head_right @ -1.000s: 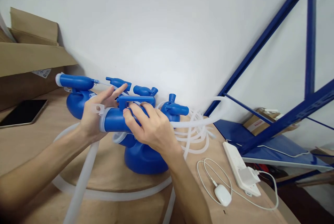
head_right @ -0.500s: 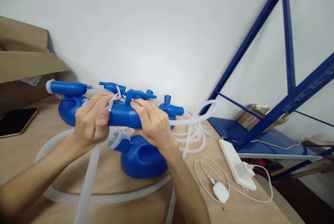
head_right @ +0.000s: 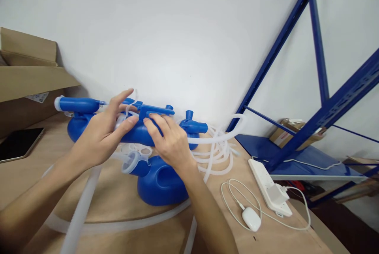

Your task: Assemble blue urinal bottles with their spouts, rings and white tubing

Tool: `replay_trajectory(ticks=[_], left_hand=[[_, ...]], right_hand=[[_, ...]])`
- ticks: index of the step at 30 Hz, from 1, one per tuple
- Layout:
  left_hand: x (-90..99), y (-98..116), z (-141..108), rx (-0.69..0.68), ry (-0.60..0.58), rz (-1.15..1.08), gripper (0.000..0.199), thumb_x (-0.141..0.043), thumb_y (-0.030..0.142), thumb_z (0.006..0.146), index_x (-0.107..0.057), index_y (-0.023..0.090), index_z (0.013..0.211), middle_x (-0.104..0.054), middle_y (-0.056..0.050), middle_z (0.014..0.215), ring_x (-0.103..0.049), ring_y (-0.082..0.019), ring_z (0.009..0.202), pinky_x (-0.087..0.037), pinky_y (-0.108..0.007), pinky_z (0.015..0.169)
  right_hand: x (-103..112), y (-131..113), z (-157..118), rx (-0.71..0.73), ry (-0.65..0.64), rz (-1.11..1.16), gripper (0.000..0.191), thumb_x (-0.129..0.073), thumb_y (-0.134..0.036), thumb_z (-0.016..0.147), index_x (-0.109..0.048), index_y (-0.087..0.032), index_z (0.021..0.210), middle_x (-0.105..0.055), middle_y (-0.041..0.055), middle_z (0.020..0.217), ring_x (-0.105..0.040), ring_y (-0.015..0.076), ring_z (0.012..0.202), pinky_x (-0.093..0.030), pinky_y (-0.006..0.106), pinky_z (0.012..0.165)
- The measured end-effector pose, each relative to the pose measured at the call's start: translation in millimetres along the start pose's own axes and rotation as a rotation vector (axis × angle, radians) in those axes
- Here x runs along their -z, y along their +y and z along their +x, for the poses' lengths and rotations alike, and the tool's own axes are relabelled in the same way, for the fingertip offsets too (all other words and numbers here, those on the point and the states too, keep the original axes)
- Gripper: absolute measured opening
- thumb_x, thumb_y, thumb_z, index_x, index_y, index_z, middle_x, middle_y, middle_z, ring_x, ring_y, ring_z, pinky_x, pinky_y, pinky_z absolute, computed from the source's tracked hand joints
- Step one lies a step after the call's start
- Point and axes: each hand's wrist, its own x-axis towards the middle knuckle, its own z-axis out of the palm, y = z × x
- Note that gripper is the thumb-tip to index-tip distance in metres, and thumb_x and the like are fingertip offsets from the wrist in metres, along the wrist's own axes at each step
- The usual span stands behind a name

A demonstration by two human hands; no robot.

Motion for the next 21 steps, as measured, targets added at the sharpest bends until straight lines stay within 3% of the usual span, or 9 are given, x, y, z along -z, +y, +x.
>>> replay_trajectory(ticks=[2, 4, 6, 8, 10, 15, 21], left_hand=[[3.6, -0.3, 1.1, -0.063, 0.015, 0.007, 0.058, -0.056, 0.047, 0.104, -0.052, 0.025, 0.157, -0.078, -0.006, 0.115, -0.073, -0.025, 0.094, -0.054, -0.034, 0.080], [6.0, -2.1, 1.9, -0.128, 0.040, 0.021, 0.045, -0.052, 0.040, 0.105, -0.064, 0.025, 0.147, -0.078, -0.006, 0.114, -0.073, -0.024, 0.096, -0.055, -0.033, 0.082], [6.5, -2.1, 1.6, -0.192, 0.052, 0.055, 0.039, -0.052, 0.034, 0.105, -0.070, 0.025, 0.138, -0.078, -0.006, 0.115, -0.073, -0.024, 0.098, -0.057, -0.033, 0.084], [4.7, 1.6, -0.1, -0.265, 0.049, 0.088, 0.035, -0.056, 0.029, 0.102, -0.071, 0.025, 0.134, -0.079, -0.005, 0.113, -0.073, -0.023, 0.095, -0.058, -0.033, 0.084], [1.3, 7.7, -2.7, -0.331, 0.045, 0.108, 0.032, -0.059, 0.024, 0.100, -0.071, 0.024, 0.130, -0.079, -0.005, 0.110, -0.074, -0.023, 0.091, -0.059, -0.033, 0.084], [-6.1, 18.9, -8.7, -0.405, 0.089, 0.135, 0.026, -0.062, 0.020, 0.096, -0.072, 0.025, 0.119, -0.079, -0.007, 0.108, -0.076, -0.025, 0.093, -0.064, -0.035, 0.081], [-6.2, 19.1, -14.3, -0.535, 0.149, 0.246, 0.028, -0.067, 0.020, 0.093, -0.071, 0.026, 0.121, -0.078, -0.008, 0.111, -0.078, -0.024, 0.091, -0.066, -0.036, 0.080]], right_hand=[[2.3, -7.7, 3.0, -0.054, 0.026, 0.031, 0.052, -0.067, -0.043, 0.098, -0.056, -0.014, 0.140, -0.065, 0.0191, 0.129, -0.064, 0.0308, 0.120, -0.060, 0.046, 0.099], [8.8, -13.5, 6.3, -0.133, 0.122, 0.035, 0.062, -0.066, -0.060, 0.095, -0.057, -0.015, 0.137, -0.061, 0.0181, 0.124, -0.063, 0.0328, 0.116, -0.059, 0.050, 0.099], [18.2, -16.3, 10.0, -0.239, 0.192, -0.003, 0.061, -0.060, -0.065, 0.097, -0.060, -0.017, 0.135, -0.057, 0.0175, 0.122, -0.060, 0.0350, 0.118, -0.055, 0.056, 0.103], [27.4, -16.6, 13.9, -0.303, 0.161, -0.025, 0.052, -0.058, -0.059, 0.100, -0.064, -0.020, 0.133, -0.058, 0.0178, 0.126, -0.057, 0.0366, 0.125, -0.050, 0.058, 0.108], [33.5, -15.6, 17.2, -0.327, 0.066, 0.056, 0.042, -0.058, -0.052, 0.103, -0.066, -0.021, 0.131, -0.064, 0.0155, 0.127, -0.061, 0.0337, 0.124, -0.052, 0.054, 0.107], [37.8, -14.1, 20.9, -0.400, -0.019, 0.287, 0.022, -0.060, -0.037, 0.105, -0.070, -0.019, 0.116, -0.078, 0.0065, 0.102, -0.073, 0.0209, 0.092, -0.058, 0.035, 0.084], [51.8, -20.5, 26.6, -0.477, -0.024, 0.332, 0.029, -0.053, -0.041, 0.107, -0.071, -0.019, 0.099, -0.074, 0.0061, 0.092, -0.070, 0.0200, 0.086, -0.054, 0.034, 0.076]])
